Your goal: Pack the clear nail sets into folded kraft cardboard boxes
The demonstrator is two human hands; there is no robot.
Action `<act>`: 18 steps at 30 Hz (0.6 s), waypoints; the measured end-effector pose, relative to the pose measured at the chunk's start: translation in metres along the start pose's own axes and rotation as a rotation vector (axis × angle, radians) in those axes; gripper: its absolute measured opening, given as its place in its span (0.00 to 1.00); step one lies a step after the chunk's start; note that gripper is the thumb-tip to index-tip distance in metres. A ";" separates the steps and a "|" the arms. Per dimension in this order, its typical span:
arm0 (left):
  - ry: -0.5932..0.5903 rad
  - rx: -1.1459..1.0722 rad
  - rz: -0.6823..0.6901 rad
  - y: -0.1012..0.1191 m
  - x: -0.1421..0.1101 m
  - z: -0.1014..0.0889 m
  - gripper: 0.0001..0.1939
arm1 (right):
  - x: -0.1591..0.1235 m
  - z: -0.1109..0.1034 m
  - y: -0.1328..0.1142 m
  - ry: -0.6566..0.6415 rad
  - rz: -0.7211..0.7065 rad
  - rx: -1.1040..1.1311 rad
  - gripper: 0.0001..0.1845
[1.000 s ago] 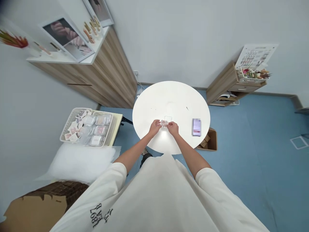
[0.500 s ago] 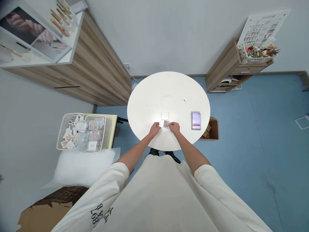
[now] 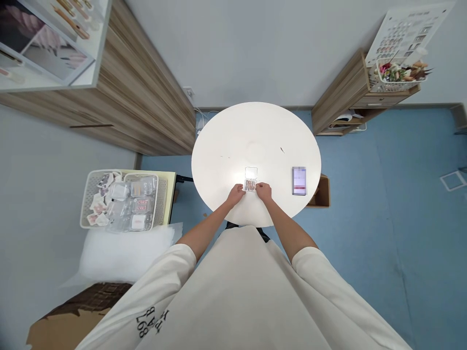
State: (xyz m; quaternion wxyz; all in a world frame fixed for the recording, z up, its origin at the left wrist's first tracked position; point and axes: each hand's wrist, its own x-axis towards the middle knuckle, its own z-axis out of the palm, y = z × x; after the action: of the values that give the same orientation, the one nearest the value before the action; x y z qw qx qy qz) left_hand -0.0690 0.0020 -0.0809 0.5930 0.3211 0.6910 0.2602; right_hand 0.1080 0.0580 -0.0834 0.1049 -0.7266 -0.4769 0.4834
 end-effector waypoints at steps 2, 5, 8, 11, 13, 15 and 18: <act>0.006 0.002 0.009 0.001 0.001 -0.003 0.27 | 0.001 -0.003 0.002 -0.004 0.021 0.028 0.15; 0.024 0.003 0.014 0.006 0.006 -0.009 0.26 | 0.004 -0.008 0.003 0.014 0.031 0.055 0.16; 0.028 0.005 0.016 0.015 0.016 -0.014 0.26 | 0.011 -0.012 -0.001 0.036 -0.001 0.097 0.17; 0.034 -0.008 0.014 0.027 0.031 -0.014 0.26 | 0.021 -0.015 -0.008 0.046 -0.051 0.161 0.19; 0.042 -0.023 0.021 0.034 0.040 -0.013 0.26 | 0.028 -0.014 -0.012 0.049 -0.070 0.203 0.21; 0.045 -0.033 0.030 0.040 0.049 -0.013 0.26 | 0.035 -0.013 -0.015 0.045 -0.077 0.237 0.23; 0.042 -0.046 0.032 0.047 0.058 -0.012 0.27 | 0.043 -0.009 -0.015 0.044 -0.096 0.240 0.25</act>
State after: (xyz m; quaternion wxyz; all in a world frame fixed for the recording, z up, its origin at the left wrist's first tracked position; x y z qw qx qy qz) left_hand -0.0801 0.0772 -0.0817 0.5813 0.3131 0.6919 0.2921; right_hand 0.1099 0.1028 -0.0956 0.2243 -0.6955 -0.4476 0.5153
